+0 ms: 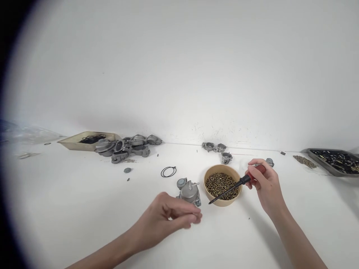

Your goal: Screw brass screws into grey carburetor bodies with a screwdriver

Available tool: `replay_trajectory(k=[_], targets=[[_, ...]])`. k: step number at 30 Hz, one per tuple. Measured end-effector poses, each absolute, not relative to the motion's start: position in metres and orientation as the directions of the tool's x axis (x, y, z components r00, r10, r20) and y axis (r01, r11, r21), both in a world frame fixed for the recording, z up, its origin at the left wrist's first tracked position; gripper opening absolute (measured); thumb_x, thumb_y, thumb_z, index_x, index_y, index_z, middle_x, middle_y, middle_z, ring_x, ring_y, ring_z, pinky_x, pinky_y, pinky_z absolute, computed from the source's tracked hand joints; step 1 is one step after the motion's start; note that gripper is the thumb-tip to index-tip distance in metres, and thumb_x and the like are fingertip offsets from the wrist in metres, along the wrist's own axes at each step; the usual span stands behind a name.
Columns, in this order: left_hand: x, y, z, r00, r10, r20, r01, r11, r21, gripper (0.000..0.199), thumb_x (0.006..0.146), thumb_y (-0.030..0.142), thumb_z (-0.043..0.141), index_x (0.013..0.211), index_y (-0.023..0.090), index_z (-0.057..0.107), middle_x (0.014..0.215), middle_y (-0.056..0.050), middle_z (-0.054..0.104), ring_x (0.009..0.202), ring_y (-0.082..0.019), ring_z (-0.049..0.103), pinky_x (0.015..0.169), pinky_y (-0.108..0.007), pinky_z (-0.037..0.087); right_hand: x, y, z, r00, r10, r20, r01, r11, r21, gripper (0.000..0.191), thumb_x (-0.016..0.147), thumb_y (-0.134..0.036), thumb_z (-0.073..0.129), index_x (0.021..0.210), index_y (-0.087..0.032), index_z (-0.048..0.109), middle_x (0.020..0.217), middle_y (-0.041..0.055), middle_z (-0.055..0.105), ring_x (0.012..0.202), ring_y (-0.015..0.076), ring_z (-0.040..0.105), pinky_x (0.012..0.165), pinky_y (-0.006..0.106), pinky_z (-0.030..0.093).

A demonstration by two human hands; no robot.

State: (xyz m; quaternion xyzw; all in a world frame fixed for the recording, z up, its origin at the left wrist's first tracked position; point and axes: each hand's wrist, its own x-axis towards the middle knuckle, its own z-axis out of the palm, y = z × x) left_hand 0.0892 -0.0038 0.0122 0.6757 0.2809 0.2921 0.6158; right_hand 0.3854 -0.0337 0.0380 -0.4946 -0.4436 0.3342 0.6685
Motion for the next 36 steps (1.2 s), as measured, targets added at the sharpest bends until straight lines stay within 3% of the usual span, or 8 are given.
replay_trajectory(k=[2, 3, 8, 12, 20, 36], targets=[[0.079, 0.005, 0.021, 0.637, 0.744, 0.204, 0.107, -0.347, 0.932, 0.022, 0.09, 0.034, 0.076, 0.097, 0.018, 0.089, 0.08, -0.007, 0.082, 0.067, -0.02, 0.074, 0.062, -0.028, 0.059, 0.389, -0.03, 0.036, 0.399, 0.882, 0.251, -0.018, 0.281, -0.96, 0.03, 0.08, -0.046, 0.088, 0.088, -0.023, 0.07, 0.066, 0.0008, 0.063, 0.059, 0.0157, 0.054, 0.048, 0.025, 0.043], [0.074, 0.01, 0.024, 0.632, 0.74, 0.23, 0.139, -0.401, 0.906, 0.022, 0.09, 0.032, 0.074, 0.098, 0.019, 0.089, 0.082, -0.007, 0.083, 0.068, -0.02, 0.074, 0.061, -0.028, 0.058, 0.389, -0.029, 0.035, 0.408, 0.879, 0.244, -0.026, 0.279, -0.96, 0.03, 0.079, -0.046, 0.089, 0.087, -0.023, 0.07, 0.066, 0.0005, 0.063, 0.059, 0.0153, 0.055, 0.048, 0.025, 0.043], [0.06, 0.033, 0.032, 0.683, 0.726, 0.073, 0.235, -0.313, 0.92, 0.02, 0.085, 0.03, 0.075, 0.095, 0.021, 0.089, 0.079, -0.003, 0.082, 0.066, -0.018, 0.071, 0.055, -0.024, 0.053, 0.387, -0.026, 0.032, 0.439, 0.87, 0.225, -0.036, 0.267, -0.963, 0.031, 0.077, -0.045, 0.089, 0.086, -0.022, 0.07, 0.066, -0.0001, 0.062, 0.055, 0.0138, 0.054, 0.047, 0.025, 0.042], [0.055, 0.039, 0.034, 0.701, 0.713, 0.036, 0.268, -0.31, 0.912, 0.016, 0.084, 0.025, 0.077, 0.094, 0.022, 0.089, 0.079, -0.002, 0.082, 0.071, -0.018, 0.074, 0.061, -0.023, 0.056, 0.388, -0.025, 0.03, 0.433, 0.871, 0.233, -0.012, 0.264, -0.964, 0.033, 0.077, -0.047, 0.089, 0.086, -0.022, 0.07, 0.068, 0.0001, 0.062, 0.055, 0.0141, 0.055, 0.046, 0.025, 0.043], [0.046, 0.048, 0.025, 0.822, 0.513, 0.246, 0.247, -0.711, 0.659, 0.021, 0.095, 0.014, 0.066, 0.098, 0.02, 0.086, 0.088, -0.005, 0.083, 0.071, -0.017, 0.076, 0.062, -0.023, 0.057, 0.397, -0.021, 0.025, 0.384, 0.899, 0.212, 0.01, 0.226, -0.974, 0.038, 0.076, -0.052, 0.09, 0.086, -0.022, 0.068, 0.066, -0.0004, 0.063, 0.052, 0.014, 0.056, 0.046, 0.027, 0.044], [0.047, 0.048, 0.022, 0.862, 0.357, 0.359, 0.154, -0.86, 0.486, 0.028, 0.106, 0.019, 0.056, 0.099, 0.02, 0.083, 0.089, -0.005, 0.082, 0.069, -0.017, 0.075, 0.06, -0.025, 0.053, 0.398, -0.021, 0.027, 0.368, 0.9, 0.233, 0.037, 0.236, -0.971, 0.038, 0.076, -0.053, 0.09, 0.084, -0.021, 0.07, 0.063, -0.0007, 0.062, 0.05, 0.0139, 0.056, 0.046, 0.026, 0.044]])
